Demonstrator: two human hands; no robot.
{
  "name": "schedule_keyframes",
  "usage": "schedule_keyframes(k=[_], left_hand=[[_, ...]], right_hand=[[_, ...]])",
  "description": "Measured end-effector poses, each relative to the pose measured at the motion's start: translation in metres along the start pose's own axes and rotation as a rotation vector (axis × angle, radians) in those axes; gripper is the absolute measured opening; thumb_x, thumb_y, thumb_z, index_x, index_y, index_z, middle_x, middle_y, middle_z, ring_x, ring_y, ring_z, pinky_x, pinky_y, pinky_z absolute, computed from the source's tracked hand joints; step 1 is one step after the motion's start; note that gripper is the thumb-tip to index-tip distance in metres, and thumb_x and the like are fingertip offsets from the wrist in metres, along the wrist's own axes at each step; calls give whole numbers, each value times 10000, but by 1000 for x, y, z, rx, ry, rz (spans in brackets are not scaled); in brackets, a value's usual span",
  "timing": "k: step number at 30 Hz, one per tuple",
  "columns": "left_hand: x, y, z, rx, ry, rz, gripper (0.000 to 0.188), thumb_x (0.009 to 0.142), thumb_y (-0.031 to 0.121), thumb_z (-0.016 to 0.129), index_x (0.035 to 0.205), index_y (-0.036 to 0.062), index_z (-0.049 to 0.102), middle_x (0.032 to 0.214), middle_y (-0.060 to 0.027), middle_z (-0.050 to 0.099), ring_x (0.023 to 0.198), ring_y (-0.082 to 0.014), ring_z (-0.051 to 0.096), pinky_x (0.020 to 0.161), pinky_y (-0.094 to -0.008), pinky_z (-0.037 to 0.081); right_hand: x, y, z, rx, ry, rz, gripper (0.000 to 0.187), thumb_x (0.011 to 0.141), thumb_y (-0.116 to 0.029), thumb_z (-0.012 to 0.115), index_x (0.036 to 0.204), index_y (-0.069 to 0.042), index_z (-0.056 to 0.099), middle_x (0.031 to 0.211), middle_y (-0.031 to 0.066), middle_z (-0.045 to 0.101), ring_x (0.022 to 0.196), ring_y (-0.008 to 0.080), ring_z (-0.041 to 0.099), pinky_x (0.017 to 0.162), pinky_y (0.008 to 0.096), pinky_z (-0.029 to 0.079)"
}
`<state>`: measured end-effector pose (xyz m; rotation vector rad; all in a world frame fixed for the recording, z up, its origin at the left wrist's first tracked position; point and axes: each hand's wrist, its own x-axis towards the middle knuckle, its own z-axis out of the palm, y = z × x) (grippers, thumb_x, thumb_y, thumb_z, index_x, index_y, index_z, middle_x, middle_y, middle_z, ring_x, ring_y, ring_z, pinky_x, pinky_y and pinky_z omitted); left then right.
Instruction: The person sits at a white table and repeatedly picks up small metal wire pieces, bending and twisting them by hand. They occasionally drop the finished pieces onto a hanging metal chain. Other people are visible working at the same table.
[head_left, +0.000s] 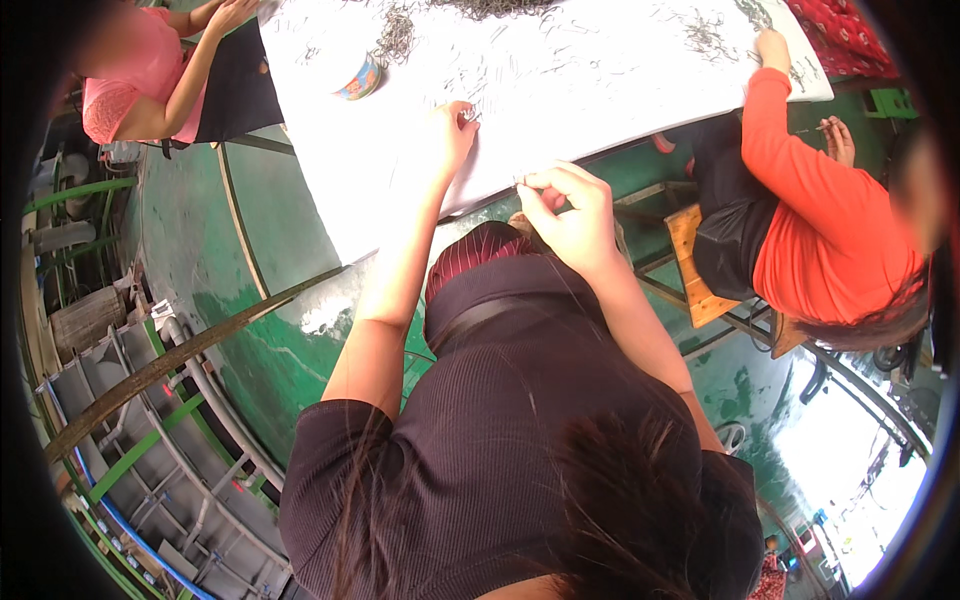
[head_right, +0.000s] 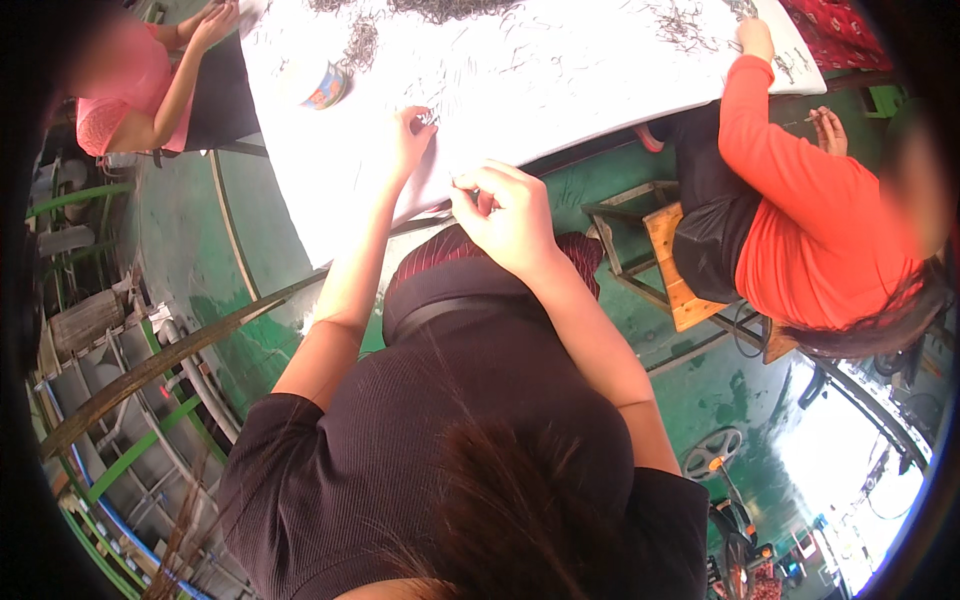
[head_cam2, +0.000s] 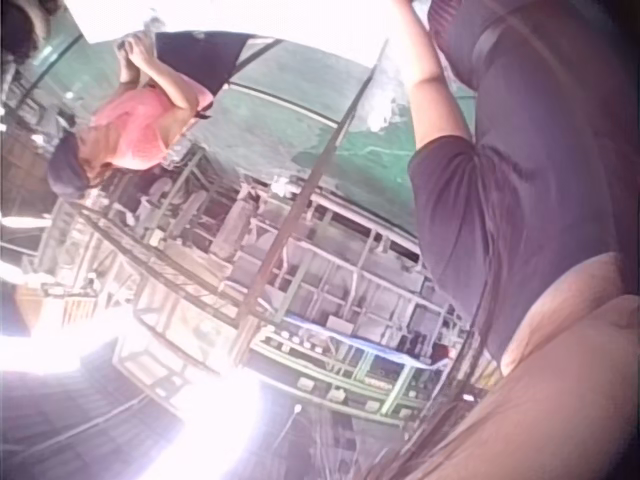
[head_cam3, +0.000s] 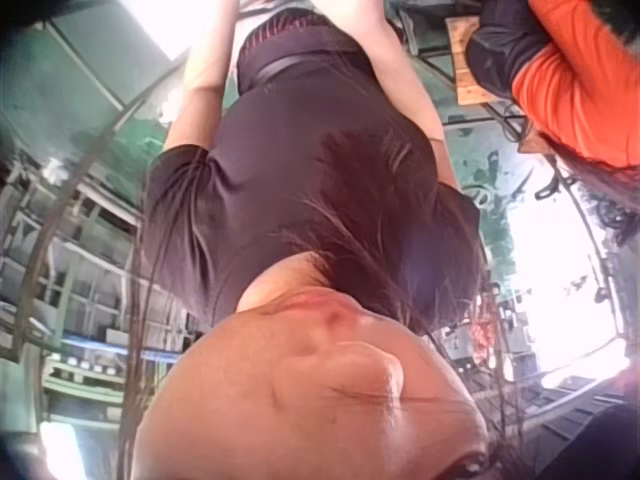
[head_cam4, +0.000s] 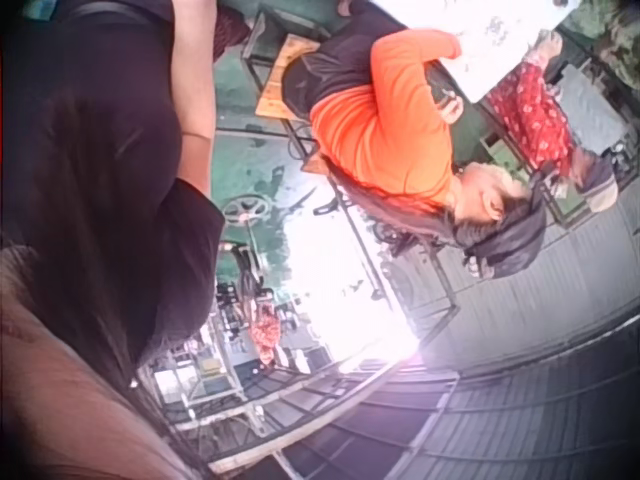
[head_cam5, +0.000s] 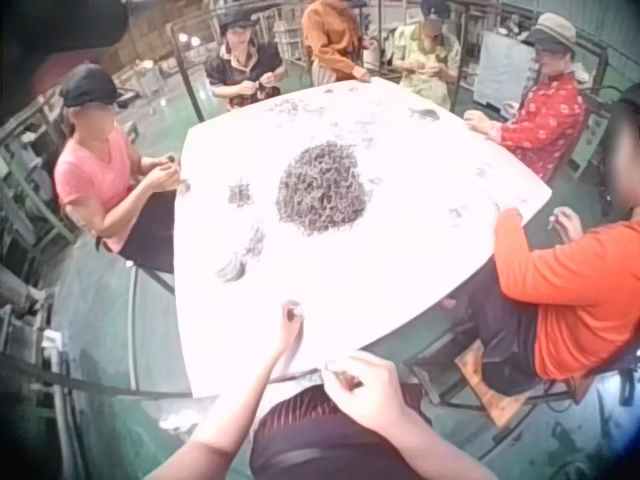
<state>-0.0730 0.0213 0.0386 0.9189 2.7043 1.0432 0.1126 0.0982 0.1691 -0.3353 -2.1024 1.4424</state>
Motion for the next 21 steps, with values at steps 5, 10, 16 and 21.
schedule_keyframes(k=[5,10,16,21], left_hand=[[-4,-2,0,-16,68,83,194,668,114,634,834,16,617,694,-91,597,603,-170,544,602,-284,424],[-14,12,-11,-402,84,-87,183,720,148,624,843,14,615,713,-55,598,686,-116,545,645,-260,428],[-63,100,-60,-928,-29,-308,151,756,102,610,888,30,596,793,-33,590,765,-100,533,694,-249,436],[-76,116,-59,-1133,-123,-262,141,752,58,618,887,33,592,809,-43,592,764,-97,541,699,-226,447]], right_hand=[[0,3,1,-4,-5,15,95,648,42,585,714,-15,546,689,41,568,423,74,450,410,203,356],[2,5,0,-4,-10,42,98,658,40,577,733,-17,552,693,47,570,427,77,453,413,206,362],[3,7,0,-1,9,125,67,691,7,579,748,-15,553,684,51,568,428,104,463,413,220,364],[2,9,-2,-87,-22,152,45,701,-27,585,739,-25,562,652,69,561,428,124,481,415,242,366]])
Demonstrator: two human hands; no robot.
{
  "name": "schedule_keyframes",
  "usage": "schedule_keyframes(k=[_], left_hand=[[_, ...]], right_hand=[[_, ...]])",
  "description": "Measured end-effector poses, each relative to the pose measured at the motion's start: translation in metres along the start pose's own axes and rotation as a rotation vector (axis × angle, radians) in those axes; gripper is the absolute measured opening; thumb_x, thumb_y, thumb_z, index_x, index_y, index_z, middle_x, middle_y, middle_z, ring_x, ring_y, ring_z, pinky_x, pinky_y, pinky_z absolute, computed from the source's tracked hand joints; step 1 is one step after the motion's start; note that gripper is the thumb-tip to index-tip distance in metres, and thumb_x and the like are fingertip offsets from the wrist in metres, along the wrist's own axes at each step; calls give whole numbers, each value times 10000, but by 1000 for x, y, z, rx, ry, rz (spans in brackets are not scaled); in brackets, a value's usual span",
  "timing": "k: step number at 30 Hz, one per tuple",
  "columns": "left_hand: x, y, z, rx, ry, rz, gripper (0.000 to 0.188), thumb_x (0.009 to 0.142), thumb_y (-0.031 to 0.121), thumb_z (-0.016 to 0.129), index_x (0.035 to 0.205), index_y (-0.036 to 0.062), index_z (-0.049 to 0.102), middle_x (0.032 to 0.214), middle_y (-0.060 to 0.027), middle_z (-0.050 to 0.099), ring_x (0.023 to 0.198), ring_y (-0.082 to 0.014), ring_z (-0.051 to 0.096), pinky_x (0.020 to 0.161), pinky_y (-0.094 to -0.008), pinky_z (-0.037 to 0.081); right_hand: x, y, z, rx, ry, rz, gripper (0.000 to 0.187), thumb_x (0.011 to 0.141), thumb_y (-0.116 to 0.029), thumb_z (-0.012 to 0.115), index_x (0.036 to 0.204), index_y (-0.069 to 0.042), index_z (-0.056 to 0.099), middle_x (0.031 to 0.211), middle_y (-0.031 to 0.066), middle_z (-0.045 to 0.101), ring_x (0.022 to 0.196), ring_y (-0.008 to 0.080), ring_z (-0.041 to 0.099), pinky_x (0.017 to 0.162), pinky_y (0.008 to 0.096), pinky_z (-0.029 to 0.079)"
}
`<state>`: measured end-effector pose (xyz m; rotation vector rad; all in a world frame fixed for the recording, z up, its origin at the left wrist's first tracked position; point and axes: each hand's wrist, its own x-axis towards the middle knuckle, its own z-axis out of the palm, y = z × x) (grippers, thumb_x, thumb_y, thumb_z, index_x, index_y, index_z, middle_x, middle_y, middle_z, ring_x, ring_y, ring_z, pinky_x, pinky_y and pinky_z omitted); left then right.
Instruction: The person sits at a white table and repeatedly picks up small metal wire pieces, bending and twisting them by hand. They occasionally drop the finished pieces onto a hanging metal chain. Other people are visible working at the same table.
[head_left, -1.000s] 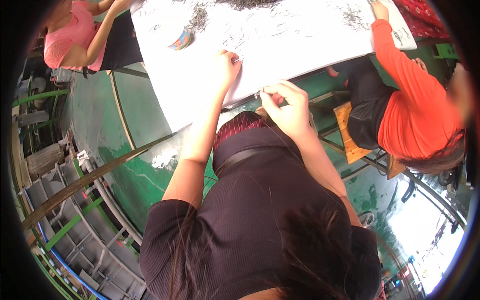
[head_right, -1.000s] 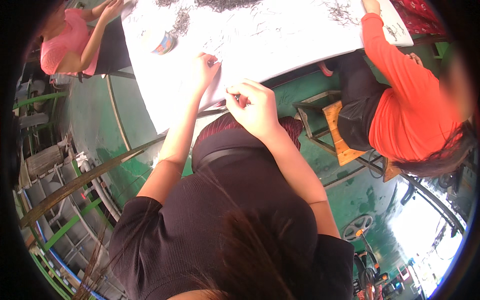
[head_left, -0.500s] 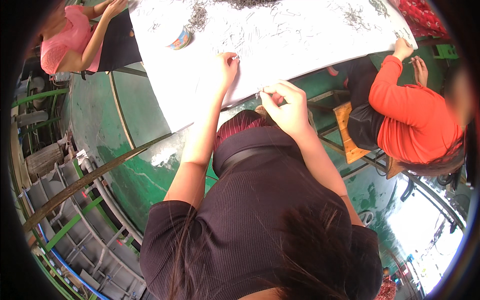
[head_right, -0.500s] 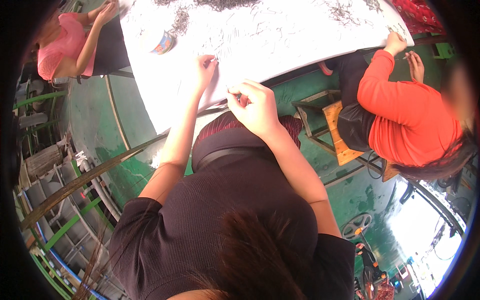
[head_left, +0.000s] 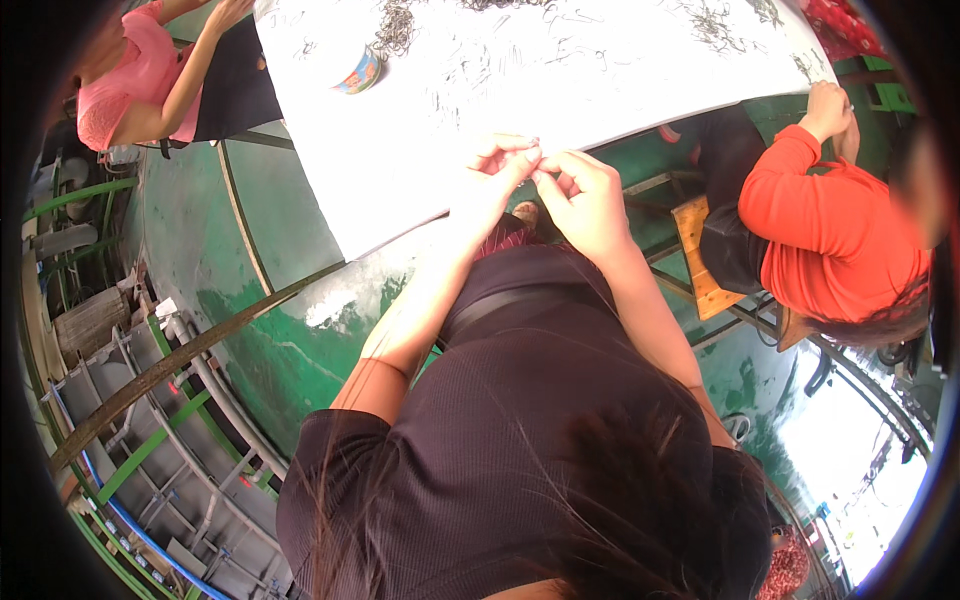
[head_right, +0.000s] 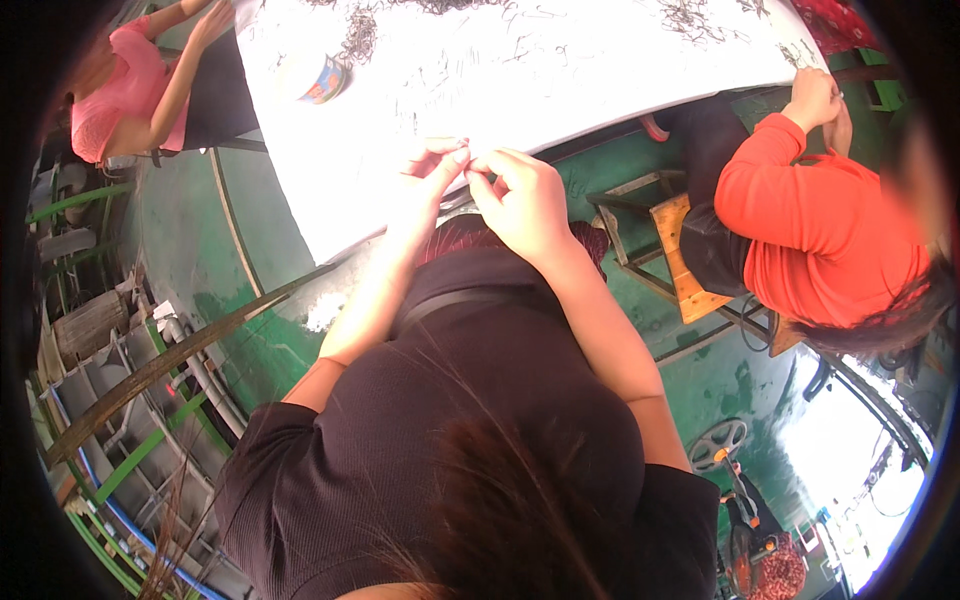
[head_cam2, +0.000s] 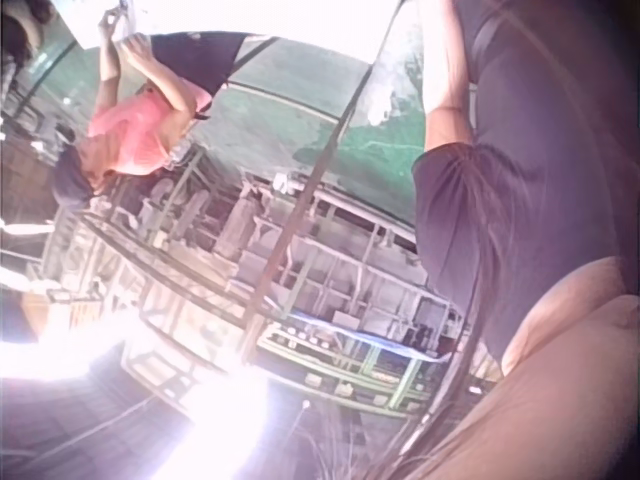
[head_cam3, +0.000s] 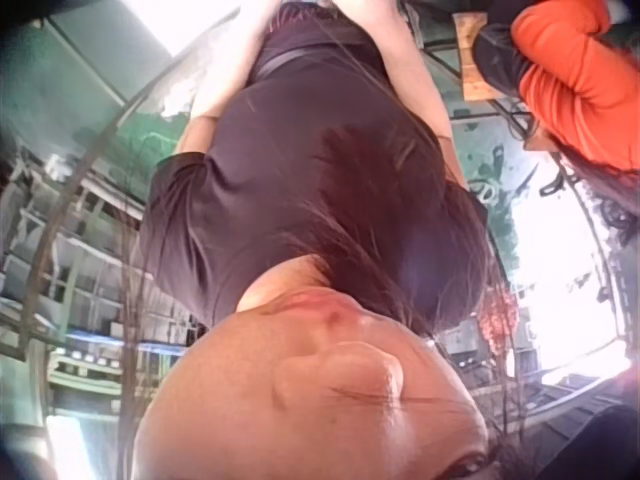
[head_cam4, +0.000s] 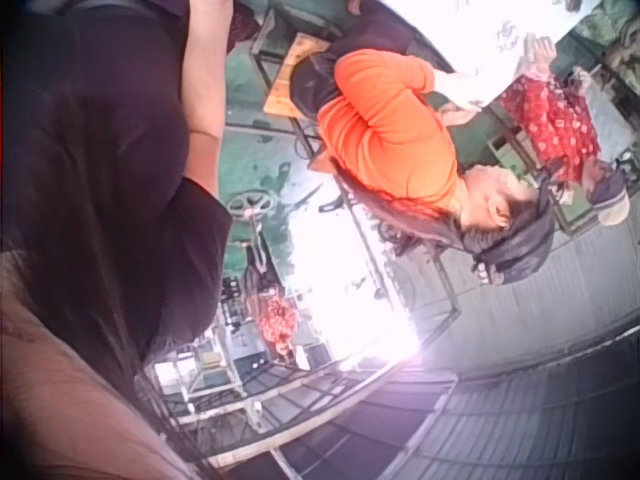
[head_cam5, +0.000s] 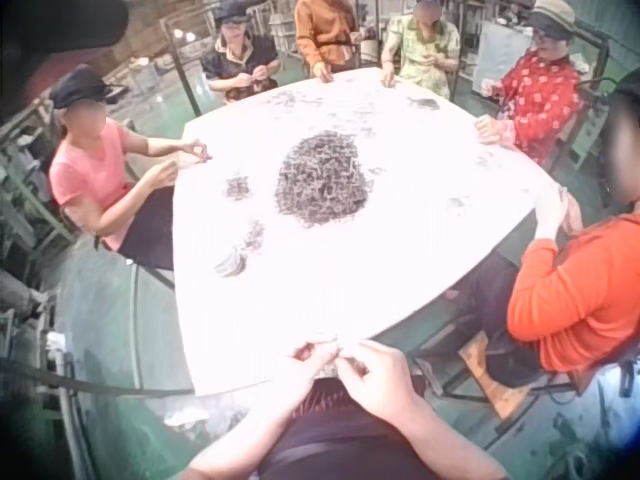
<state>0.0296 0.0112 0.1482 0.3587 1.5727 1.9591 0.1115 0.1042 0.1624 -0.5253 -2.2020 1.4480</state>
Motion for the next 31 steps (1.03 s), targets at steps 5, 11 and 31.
schedule_keyframes(k=[5,11,31], left_hand=[[0,-16,-5,24,-91,210,134,749,28,613,880,47,597,826,-43,586,783,-100,541,690,-225,448],[-3,0,-6,-41,7,181,129,724,37,641,849,52,614,790,-7,566,666,-46,461,612,-190,389],[-13,-5,-20,174,-35,373,139,708,13,627,847,28,625,718,-33,577,608,-52,437,558,-187,359]], right_hand=[[-1,2,-2,-98,-61,47,51,696,-34,593,746,-29,586,634,58,566,424,107,479,414,238,360],[4,37,-18,566,-179,182,415,714,-73,646,1082,6,472,709,-30,492,568,45,477,499,179,404],[133,143,-50,-789,38,192,240,718,-241,582,927,-124,603,860,44,596,795,202,572,664,346,448]])
